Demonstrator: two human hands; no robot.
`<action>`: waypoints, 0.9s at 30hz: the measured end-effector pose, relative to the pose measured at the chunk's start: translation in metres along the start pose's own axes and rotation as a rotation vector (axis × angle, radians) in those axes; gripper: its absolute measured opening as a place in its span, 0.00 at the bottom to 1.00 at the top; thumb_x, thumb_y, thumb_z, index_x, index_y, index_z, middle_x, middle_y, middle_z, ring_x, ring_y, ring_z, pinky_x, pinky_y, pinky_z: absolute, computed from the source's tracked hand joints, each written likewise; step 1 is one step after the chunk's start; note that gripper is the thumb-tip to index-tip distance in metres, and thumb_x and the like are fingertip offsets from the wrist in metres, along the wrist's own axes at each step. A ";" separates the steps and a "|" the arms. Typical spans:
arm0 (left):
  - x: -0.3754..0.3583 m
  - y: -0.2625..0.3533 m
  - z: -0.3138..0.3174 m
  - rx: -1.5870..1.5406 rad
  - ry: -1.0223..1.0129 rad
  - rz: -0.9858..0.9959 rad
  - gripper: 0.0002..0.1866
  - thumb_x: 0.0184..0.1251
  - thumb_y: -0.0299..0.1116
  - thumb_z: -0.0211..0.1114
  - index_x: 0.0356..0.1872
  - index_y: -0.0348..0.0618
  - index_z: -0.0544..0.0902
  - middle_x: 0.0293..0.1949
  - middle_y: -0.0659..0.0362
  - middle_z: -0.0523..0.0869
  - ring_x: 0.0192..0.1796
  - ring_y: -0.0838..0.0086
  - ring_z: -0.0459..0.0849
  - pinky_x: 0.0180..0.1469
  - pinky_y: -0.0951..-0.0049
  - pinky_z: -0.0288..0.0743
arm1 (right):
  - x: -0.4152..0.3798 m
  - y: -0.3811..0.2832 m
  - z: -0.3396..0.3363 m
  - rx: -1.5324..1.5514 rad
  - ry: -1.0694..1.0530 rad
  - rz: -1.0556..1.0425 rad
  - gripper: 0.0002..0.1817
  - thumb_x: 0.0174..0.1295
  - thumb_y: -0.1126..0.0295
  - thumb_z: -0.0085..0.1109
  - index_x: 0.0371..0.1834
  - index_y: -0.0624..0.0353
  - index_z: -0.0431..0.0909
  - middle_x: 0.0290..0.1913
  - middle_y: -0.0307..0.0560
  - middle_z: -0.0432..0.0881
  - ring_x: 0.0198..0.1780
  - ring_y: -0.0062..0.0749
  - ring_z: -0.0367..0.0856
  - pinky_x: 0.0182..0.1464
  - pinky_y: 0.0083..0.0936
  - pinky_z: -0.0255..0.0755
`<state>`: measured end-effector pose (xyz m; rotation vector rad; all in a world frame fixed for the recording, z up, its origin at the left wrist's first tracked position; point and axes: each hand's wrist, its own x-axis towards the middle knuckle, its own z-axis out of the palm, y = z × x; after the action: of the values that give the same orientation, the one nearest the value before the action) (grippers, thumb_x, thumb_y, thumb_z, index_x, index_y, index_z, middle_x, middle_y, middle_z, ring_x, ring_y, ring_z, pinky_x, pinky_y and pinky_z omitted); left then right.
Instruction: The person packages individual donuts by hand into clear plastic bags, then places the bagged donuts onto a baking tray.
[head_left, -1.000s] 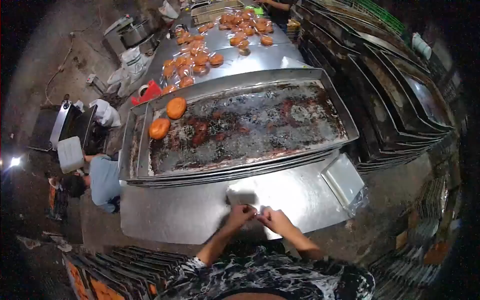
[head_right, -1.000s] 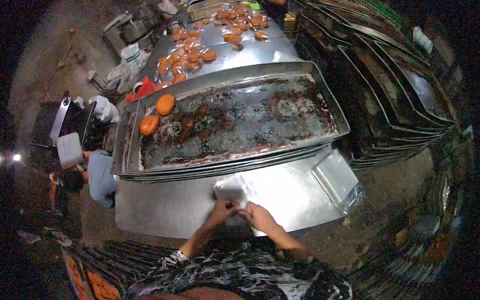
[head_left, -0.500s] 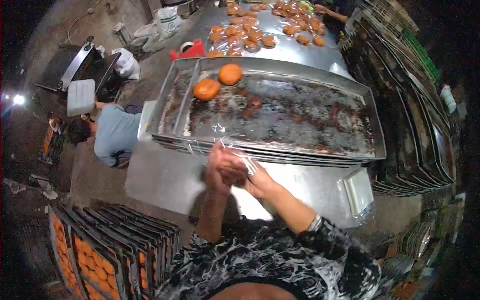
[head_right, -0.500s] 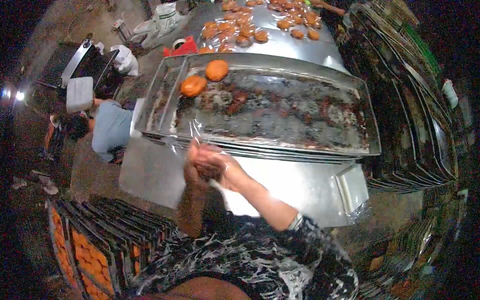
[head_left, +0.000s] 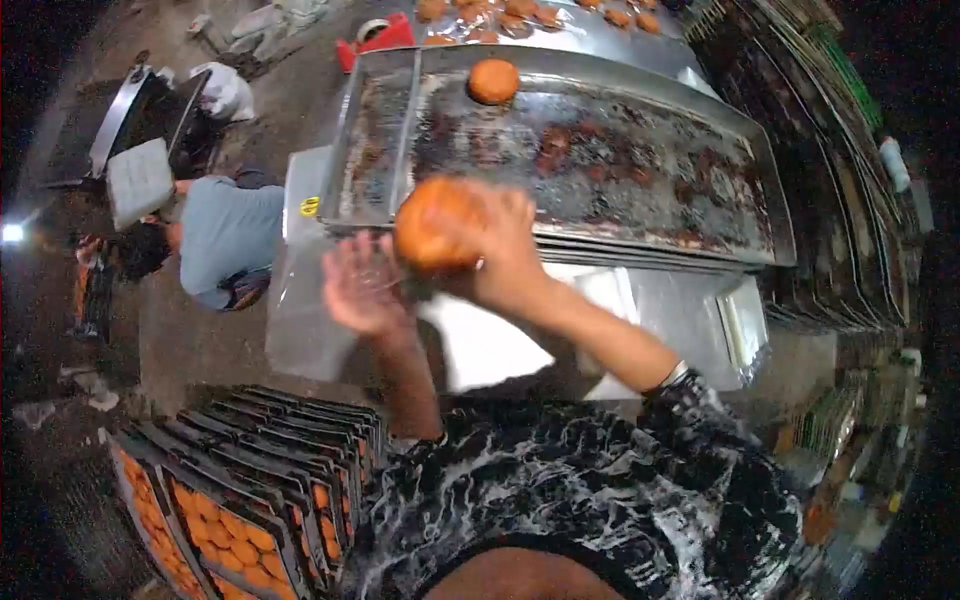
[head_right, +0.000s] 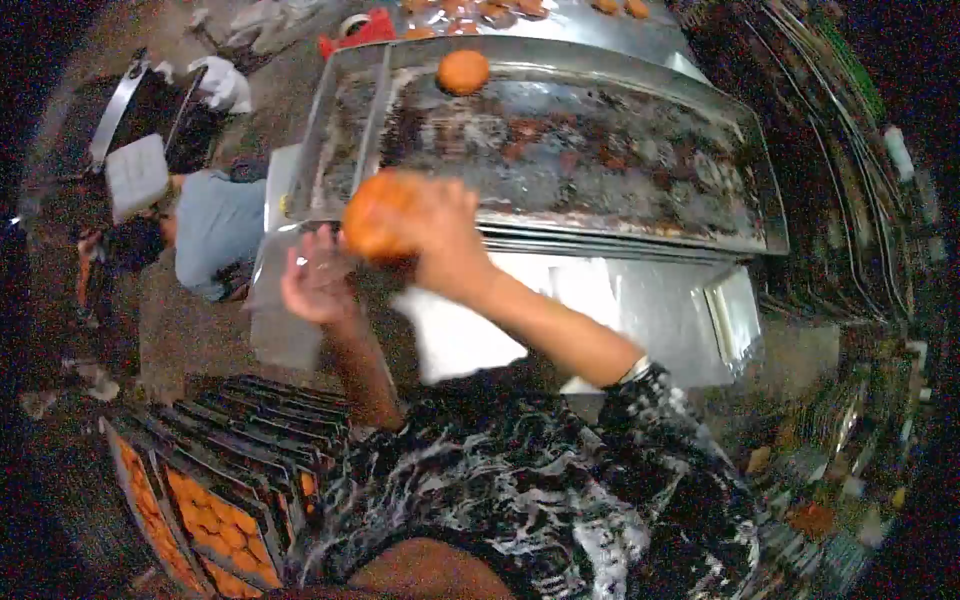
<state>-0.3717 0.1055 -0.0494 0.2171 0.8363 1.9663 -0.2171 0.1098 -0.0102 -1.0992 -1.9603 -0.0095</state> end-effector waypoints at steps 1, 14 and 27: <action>-0.013 -0.018 0.011 0.214 -0.108 0.030 0.28 0.57 0.40 0.46 0.57 0.40 0.55 0.52 0.48 0.68 0.55 0.58 0.66 0.53 0.53 0.65 | -0.011 -0.012 -0.011 0.040 -0.003 -0.052 0.28 0.35 0.65 0.62 0.48 0.41 0.73 0.50 0.47 0.69 0.42 0.42 0.66 0.43 0.37 0.60; -0.108 -0.095 0.032 -0.097 -0.789 -0.727 0.28 0.58 0.46 0.49 0.55 0.36 0.62 0.50 0.51 0.71 0.50 0.65 0.72 0.52 0.68 0.65 | -0.078 0.020 -0.069 0.293 0.429 0.535 0.27 0.41 0.66 0.62 0.48 0.60 0.70 0.46 0.57 0.72 0.45 0.46 0.72 0.46 0.32 0.67; -0.085 -0.323 -0.279 0.805 -1.654 -0.563 0.18 0.52 0.38 0.57 0.43 0.40 0.74 0.35 0.48 0.77 0.37 0.60 0.75 0.40 0.64 0.68 | -0.069 0.090 -0.079 0.201 -0.005 0.243 0.25 0.51 0.60 0.57 0.49 0.64 0.69 0.53 0.55 0.69 0.56 0.43 0.67 0.56 0.31 0.61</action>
<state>-0.2296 0.0060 -0.4480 1.5730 0.3528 0.3723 -0.0848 0.0864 -0.0410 -1.1949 -1.7760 0.3148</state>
